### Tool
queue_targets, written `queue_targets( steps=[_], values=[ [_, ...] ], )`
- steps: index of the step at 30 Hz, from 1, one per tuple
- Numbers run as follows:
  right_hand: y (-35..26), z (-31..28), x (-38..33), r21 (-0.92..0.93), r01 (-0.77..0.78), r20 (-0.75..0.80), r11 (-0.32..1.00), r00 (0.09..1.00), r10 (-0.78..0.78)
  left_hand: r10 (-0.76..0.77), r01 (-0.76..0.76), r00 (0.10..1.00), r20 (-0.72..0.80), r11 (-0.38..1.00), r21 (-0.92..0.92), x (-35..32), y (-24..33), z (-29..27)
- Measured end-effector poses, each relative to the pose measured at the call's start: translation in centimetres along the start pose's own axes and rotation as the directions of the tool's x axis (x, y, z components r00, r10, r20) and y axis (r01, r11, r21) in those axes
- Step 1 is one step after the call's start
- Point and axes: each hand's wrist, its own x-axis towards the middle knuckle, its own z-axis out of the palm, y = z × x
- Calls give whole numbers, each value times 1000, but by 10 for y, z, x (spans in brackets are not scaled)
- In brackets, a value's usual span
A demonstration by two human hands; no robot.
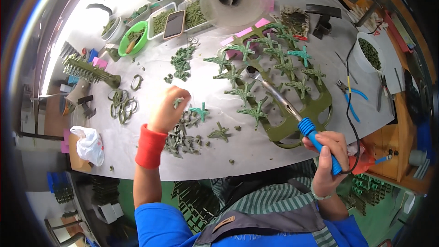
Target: The person assembles a large artificial plant structure by using a soldering iron to melt and fuse green plastic foliage pieces onto a main branch frame and then trims excess material with pliers.
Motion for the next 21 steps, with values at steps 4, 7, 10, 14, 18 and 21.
queue_targets(
  steps=[4,7,10,14,18,21],
  values=[
    [-1,-1,-3,10,-10,7,1000,1000,10,-27,18,999,29,959,284,-23,13,25],
    [-4,-3,-4,3,-7,3,1000,1000,7,15,-23,1000,23,930,367,-24,14,31],
    [-5,-5,-6,3,6,0,1000,1000,-6,82,-91,996,39,930,357,-22,4,38],
    [-6,-5,-6,7,17,8,1000,1000,-17,128,-112,991,-22,925,363,-18,-3,31],
    [-7,-7,-4,0,29,12,1000,1000,-29,224,-143,944,-242,939,312,18,42,6],
    [-4,-8,-5,-2,30,-2,1000,1000,-30,287,-223,928,-237,938,264,52,80,3]
  ],
)
